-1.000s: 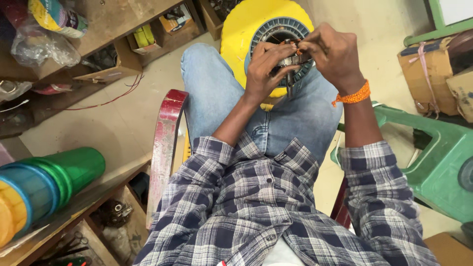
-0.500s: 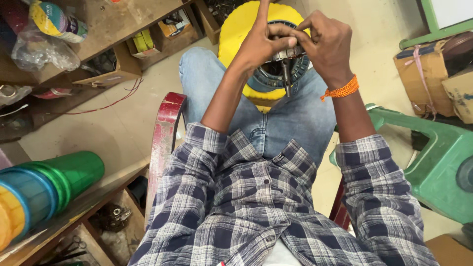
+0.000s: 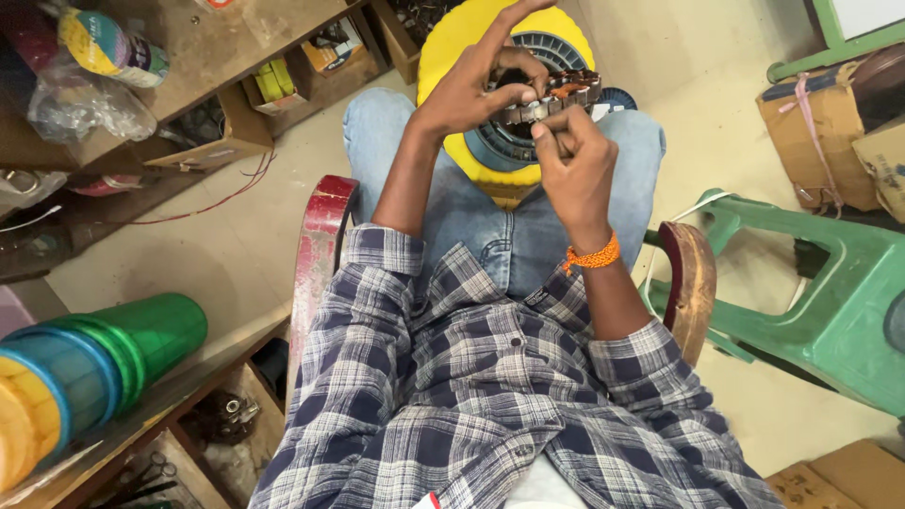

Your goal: The person uses a green-handled screwdriver to adjust small white plastic pieces on a circular electrical component with copper windings. They repeatedly insert the tool into slots, rotate the component, and reposition the pieces while seated in a workshop.

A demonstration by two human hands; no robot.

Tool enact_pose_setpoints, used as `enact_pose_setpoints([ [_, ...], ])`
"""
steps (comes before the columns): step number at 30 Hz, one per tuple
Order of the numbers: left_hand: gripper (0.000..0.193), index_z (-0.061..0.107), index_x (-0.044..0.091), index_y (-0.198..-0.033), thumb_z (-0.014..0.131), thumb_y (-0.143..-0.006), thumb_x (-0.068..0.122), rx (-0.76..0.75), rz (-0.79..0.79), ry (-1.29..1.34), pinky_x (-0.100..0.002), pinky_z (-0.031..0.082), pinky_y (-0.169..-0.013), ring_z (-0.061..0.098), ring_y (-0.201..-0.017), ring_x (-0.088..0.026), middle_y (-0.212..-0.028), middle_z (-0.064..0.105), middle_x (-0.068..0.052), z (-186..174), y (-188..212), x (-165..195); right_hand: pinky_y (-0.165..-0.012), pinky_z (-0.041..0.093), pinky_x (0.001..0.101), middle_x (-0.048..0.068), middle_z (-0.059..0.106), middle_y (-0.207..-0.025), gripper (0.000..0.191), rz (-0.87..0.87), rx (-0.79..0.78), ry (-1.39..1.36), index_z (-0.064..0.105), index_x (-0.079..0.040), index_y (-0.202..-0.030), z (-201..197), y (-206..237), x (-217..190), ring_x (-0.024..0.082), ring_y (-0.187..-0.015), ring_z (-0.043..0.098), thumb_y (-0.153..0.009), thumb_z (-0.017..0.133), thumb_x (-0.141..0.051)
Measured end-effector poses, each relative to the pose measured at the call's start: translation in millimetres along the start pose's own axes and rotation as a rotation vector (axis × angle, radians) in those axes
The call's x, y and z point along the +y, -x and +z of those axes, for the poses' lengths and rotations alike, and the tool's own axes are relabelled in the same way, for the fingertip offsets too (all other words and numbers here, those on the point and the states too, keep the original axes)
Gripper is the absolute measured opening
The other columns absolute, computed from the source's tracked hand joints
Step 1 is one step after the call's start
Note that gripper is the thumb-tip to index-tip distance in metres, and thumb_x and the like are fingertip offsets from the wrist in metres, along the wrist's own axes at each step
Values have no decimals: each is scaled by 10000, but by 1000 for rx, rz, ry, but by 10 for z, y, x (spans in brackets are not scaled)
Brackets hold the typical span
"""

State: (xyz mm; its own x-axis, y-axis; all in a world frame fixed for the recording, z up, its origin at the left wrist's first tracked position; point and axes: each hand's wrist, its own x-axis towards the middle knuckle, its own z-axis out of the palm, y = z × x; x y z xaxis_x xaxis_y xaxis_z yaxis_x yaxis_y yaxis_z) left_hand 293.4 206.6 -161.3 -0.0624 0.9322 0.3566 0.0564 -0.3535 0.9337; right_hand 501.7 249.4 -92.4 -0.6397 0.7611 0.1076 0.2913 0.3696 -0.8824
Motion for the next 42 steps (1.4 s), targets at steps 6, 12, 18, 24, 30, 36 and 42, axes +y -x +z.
enact_pose_setpoints([
  [6, 673, 410, 148, -1565, 745, -986, 78, -4, 29, -75, -356, 556, -1130, 749, -1181, -162, -1329, 641, -67, -18, -28, 132, -558, 317, 263, -22, 501, -666, 138, -15, 10, -88, 594, 11, -939, 130, 130, 200, 22, -638, 403, -1033, 681, -39],
  [12, 592, 535, 156, -1493, 775, -956, 221, 5, 59, -288, -377, 506, -1036, 625, -1076, -197, -1090, 773, 0, -45, -35, 232, -574, 333, 241, -11, 532, -719, 114, 5, 35, -94, 606, 13, -940, 184, 202, 500, 29, -668, 434, -1020, 679, -24],
  [18, 578, 638, 145, -1364, 820, -872, 388, 239, 72, -520, -398, 492, -946, 554, -1025, -265, -1035, 669, -39, 396, 72, 435, -579, 336, 214, -44, 555, -764, 79, 76, 158, -56, 652, 14, -953, -144, 189, 797, 18, -677, 452, -1012, 693, -19],
  [24, 435, 676, 122, -1202, 871, -834, 248, 583, 181, -739, -409, 482, -906, 564, -1022, -279, -1086, 633, -41, 767, 75, 358, -628, 377, 195, -49, 644, -844, 51, 54, 104, -90, 718, 39, -1016, -688, -39, 658, 9, -721, 497, -1022, 711, -12],
  [30, 382, 707, 122, -1111, 901, -804, 241, 614, 270, -796, -393, 492, -855, 574, -974, -265, -1068, 624, -37, 738, 121, 179, -655, 433, 231, 41, 679, -852, 95, -207, -69, 103, 654, 58, -1037, -771, -322, 116, 47, -740, 549, -1077, 711, -6],
  [36, 382, 700, 114, -1087, 898, -804, 276, 650, 274, -824, -379, 492, -828, 568, -954, -250, -1072, 630, -29, 770, 125, 70, -600, 431, 290, 113, 658, -780, 118, -353, -188, 264, 634, 59, -1009, -673, -546, -140, 138, -638, 569, -1087, 708, 10],
  [42, 361, 696, 121, -1090, 886, -819, 266, 665, 235, -800, -387, 488, -848, 564, -966, -253, -1084, 632, -26, 794, 123, 209, -673, 507, 303, 122, 710, -837, 79, -484, -206, 256, 626, 50, -984, -611, -844, 28, 171, -732, 683, -1055, 659, 65],
])
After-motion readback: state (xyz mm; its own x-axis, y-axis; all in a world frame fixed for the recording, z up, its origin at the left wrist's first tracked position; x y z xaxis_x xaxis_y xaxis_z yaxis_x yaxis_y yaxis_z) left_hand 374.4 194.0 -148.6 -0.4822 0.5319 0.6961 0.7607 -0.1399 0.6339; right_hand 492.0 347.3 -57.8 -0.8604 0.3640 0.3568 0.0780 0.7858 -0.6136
